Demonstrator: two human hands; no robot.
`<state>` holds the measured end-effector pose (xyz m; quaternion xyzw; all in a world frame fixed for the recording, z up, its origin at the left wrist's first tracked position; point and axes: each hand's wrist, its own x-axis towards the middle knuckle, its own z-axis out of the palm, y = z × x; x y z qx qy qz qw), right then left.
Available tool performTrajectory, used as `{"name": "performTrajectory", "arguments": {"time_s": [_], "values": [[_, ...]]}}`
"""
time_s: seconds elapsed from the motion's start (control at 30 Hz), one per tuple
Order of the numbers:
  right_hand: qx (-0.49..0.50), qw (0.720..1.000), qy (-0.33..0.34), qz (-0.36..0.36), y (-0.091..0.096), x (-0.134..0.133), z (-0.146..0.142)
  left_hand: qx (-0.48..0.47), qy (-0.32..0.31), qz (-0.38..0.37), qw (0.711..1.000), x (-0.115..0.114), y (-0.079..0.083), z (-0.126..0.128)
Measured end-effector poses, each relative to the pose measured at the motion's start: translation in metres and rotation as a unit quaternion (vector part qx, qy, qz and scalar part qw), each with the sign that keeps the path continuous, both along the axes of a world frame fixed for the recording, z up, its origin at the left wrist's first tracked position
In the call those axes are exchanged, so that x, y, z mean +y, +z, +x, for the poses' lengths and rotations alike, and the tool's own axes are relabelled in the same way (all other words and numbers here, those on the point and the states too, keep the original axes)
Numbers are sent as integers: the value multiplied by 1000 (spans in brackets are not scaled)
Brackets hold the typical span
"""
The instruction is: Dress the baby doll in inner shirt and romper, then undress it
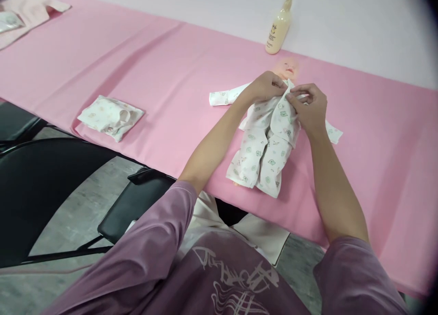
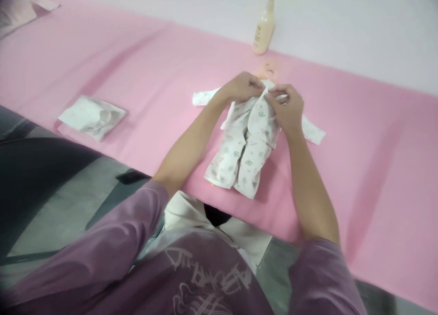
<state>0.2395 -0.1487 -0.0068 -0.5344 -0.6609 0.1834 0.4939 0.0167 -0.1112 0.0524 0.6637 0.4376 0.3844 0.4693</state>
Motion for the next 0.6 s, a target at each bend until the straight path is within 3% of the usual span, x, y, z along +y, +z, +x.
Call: {"name": "performTrajectory", "arguments": {"time_s": [0.1,0.3,0.6], "values": [[0,1000,-4,17,1,-3,-4,22,-64,30,997,2,2,-1],[21,999,-4,34,1,-7,-5,7,-38,2,999,10,-4,4],[55,998,-17,33,1,-4,-12,1,-27,-10,1000,5,1,5]]}}
